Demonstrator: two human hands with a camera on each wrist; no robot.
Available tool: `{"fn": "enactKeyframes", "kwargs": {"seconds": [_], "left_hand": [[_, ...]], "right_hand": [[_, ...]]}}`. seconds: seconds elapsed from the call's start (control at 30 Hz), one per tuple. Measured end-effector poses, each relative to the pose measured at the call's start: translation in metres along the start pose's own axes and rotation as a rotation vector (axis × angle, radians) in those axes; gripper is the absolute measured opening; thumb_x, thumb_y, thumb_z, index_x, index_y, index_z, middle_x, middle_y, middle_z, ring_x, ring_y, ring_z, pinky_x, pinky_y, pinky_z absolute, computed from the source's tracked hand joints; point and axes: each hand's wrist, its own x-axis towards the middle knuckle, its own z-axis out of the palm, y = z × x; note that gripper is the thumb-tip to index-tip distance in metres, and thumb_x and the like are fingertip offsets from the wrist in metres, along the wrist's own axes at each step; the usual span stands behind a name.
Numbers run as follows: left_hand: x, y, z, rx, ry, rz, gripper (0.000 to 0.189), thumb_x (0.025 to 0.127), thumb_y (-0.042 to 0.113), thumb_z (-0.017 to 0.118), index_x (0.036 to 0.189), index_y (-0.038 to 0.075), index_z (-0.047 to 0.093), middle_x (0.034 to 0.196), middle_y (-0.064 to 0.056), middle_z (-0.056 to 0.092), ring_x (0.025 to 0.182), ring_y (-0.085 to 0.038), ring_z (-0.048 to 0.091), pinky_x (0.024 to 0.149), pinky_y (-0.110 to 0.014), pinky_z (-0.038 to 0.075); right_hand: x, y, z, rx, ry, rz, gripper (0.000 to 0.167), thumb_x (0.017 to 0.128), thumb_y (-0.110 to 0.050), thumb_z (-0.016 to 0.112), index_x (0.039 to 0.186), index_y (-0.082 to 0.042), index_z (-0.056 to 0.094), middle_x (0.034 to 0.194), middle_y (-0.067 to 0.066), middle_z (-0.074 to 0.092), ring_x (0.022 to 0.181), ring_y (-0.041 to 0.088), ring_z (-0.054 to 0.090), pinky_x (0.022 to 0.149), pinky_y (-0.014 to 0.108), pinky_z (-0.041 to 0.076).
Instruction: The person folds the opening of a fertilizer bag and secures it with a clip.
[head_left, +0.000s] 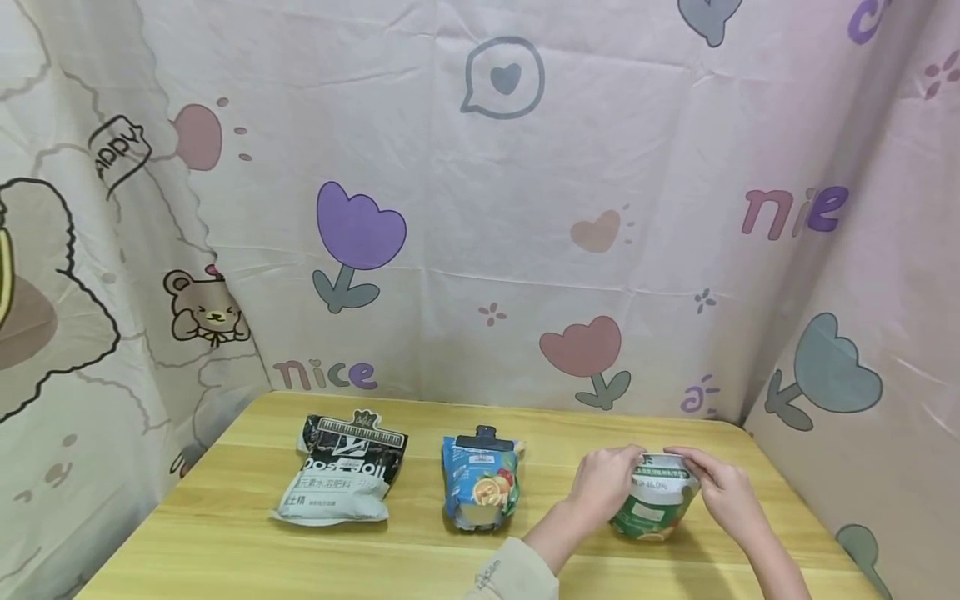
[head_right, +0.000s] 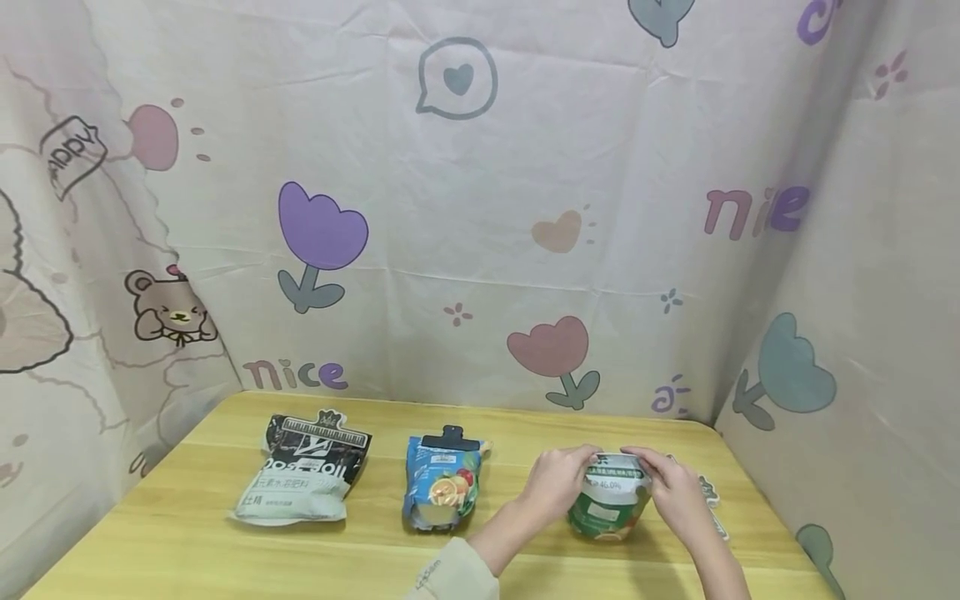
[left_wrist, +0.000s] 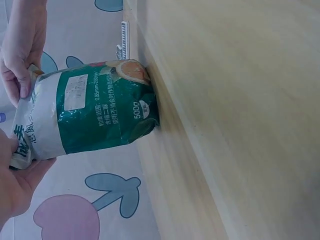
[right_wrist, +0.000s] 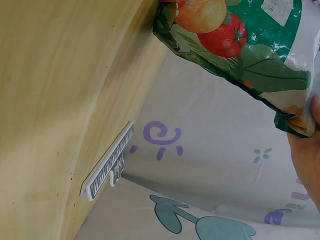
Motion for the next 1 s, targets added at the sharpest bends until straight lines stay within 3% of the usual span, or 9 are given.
{"fn": "enactKeyframes", "kwargs": {"seconds": [0.17,0.37,0.47,0.6,0.73,0.83,0.9,0.97,1.0], "left_hand": [[0.000,-0.003,0.001,-0.011,-0.017,-0.011,0.021,0.090,0.014,0.057,0.106,0.022,0.068,0.096,0.009,0.067,0.079,-0.002,0.062,0.065,-0.013,0.047],[0.002,-0.008,-0.004,-0.121,-0.095,-0.026,0.021,0.094,0.019,0.053,0.110,0.019,0.066,0.098,0.007,0.067,0.086,-0.002,0.060,0.070,-0.014,0.047],[0.003,-0.011,-0.006,-0.176,-0.133,-0.038,0.023,0.095,0.022,0.050,0.112,0.018,0.065,0.098,0.007,0.067,0.088,-0.002,0.060,0.073,-0.015,0.047],[0.003,-0.011,-0.005,-0.208,-0.130,-0.065,0.023,0.095,0.022,0.050,0.111,0.018,0.066,0.096,0.007,0.067,0.086,-0.001,0.060,0.073,-0.015,0.047],[0.003,-0.009,-0.005,-0.226,-0.115,-0.095,0.022,0.094,0.022,0.051,0.109,0.017,0.066,0.095,0.007,0.067,0.084,-0.001,0.060,0.071,-0.013,0.047],[0.004,-0.008,-0.005,-0.216,-0.107,-0.095,0.021,0.094,0.021,0.052,0.108,0.018,0.067,0.094,0.008,0.067,0.082,0.000,0.060,0.069,-0.013,0.047],[0.005,-0.008,-0.005,-0.203,-0.098,-0.090,0.019,0.093,0.021,0.054,0.105,0.018,0.068,0.091,0.009,0.067,0.080,0.001,0.059,0.067,-0.012,0.046],[0.006,-0.008,-0.005,-0.188,-0.092,-0.087,0.017,0.092,0.022,0.055,0.102,0.019,0.068,0.089,0.010,0.067,0.079,0.002,0.058,0.065,-0.012,0.046],[0.006,-0.009,-0.005,-0.179,-0.089,-0.084,0.016,0.092,0.022,0.056,0.102,0.019,0.068,0.089,0.011,0.067,0.079,0.002,0.058,0.065,-0.012,0.045]], "right_hand": [[0.000,0.003,0.003,0.025,0.060,-0.025,0.027,0.076,0.013,0.063,0.092,-0.007,0.072,0.090,0.011,0.068,0.076,0.018,0.065,0.066,0.008,0.043],[-0.002,0.011,-0.001,0.067,0.090,0.101,0.011,0.081,-0.002,0.068,0.091,-0.004,0.072,0.089,0.014,0.068,0.072,-0.001,0.058,0.058,0.010,0.041],[-0.006,0.021,0.000,0.102,0.139,0.101,0.011,0.081,-0.006,0.069,0.092,-0.007,0.073,0.088,0.009,0.069,0.066,-0.005,0.053,0.053,0.009,0.036],[-0.010,0.024,0.002,0.107,0.168,0.073,0.011,0.083,-0.009,0.068,0.092,-0.008,0.073,0.087,0.011,0.069,0.047,0.000,0.036,0.039,0.021,0.025],[-0.009,0.031,0.005,0.139,0.181,0.089,0.012,0.083,-0.011,0.068,0.094,-0.012,0.074,0.087,0.010,0.069,0.041,0.004,0.023,0.036,0.026,0.018],[-0.007,0.030,0.004,0.116,0.165,0.105,0.011,0.085,-0.016,0.067,0.093,-0.013,0.073,0.089,0.010,0.069,0.045,0.014,0.045,0.041,0.029,0.034],[-0.005,0.027,0.002,0.065,0.135,0.105,0.011,0.085,-0.017,0.067,0.093,-0.010,0.072,0.090,0.010,0.069,0.060,0.026,0.059,0.051,0.037,0.044],[-0.001,0.013,-0.006,-0.031,0.074,0.102,0.014,0.084,-0.016,0.067,0.091,-0.005,0.070,0.090,0.018,0.066,0.078,0.041,0.059,0.062,0.054,0.044],[0.000,0.010,-0.008,-0.057,0.052,0.090,0.013,0.082,-0.013,0.069,0.091,-0.003,0.069,0.091,0.019,0.066,0.080,0.041,0.058,0.065,0.054,0.043]]}}
